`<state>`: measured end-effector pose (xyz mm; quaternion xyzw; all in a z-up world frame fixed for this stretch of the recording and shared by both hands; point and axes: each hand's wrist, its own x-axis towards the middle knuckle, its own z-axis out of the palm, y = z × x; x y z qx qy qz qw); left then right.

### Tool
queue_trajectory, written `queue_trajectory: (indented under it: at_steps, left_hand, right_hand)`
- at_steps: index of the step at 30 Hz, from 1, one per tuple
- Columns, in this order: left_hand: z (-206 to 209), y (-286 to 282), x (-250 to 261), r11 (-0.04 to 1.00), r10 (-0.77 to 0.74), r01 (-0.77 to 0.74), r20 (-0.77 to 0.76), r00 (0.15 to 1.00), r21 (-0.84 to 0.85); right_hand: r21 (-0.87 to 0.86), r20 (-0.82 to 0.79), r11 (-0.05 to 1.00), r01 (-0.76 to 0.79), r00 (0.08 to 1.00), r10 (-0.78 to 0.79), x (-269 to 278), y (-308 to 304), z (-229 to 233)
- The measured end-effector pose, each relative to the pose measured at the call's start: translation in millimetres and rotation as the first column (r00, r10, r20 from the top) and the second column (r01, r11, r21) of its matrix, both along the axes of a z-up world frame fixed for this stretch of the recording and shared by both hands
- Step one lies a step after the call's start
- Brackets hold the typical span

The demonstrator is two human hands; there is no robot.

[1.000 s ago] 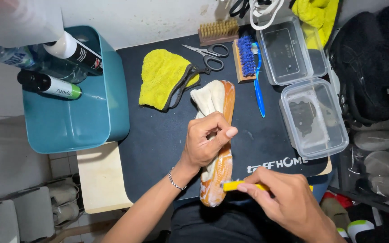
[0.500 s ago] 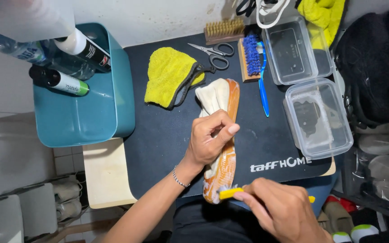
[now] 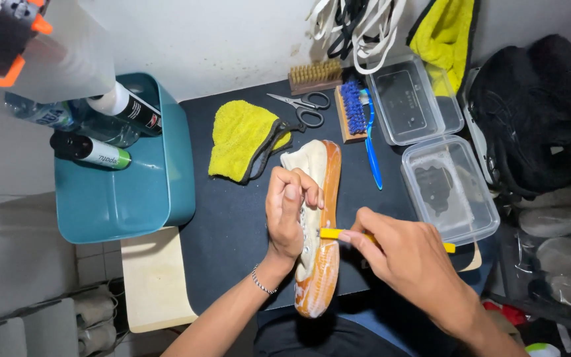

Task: Cleaning and preparing the sole of a sneaker for repair using a brush and cleaning solution.

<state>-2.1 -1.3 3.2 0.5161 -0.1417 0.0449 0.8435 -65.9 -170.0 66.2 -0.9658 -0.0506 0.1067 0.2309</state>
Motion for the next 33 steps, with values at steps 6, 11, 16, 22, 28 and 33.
queue_trajectory:
  at_steps: [6,11,16,22,28,33]
  left_hand:
    - [1,3,1,0.998,-0.041,0.041,-0.006,0.999,0.044]
    - [3,4,0,0.995,-0.042,0.043,-0.017,0.999,0.085]
    - [5,8,5,0.995,-0.038,0.041,-0.035,0.999,0.093]
    - [9,12,13,0.990,0.014,-0.002,-0.081,0.997,0.144]
    - [9,18,18,0.970,0.086,-0.069,-0.064,0.994,0.234]
    - [14,20,20,0.924,0.065,-0.048,-0.032,0.997,0.379]
  right_hand:
    - [0.213,-0.251,0.976,0.044,0.968,0.011,11,-5,7]
    - [0.088,-0.267,0.966,0.244,0.940,-0.213,5,-4,-6]
    - [0.311,-0.264,0.848,0.429,0.896,-0.357,-8,-3,-31]
    - [0.577,-0.357,0.551,0.603,0.793,-0.494,-16,7,-51]
    - [0.545,-0.193,0.642,0.540,0.826,-0.530,-12,10,-61]
    - [0.389,-0.019,0.718,0.577,0.784,-0.621,-4,20,-60]
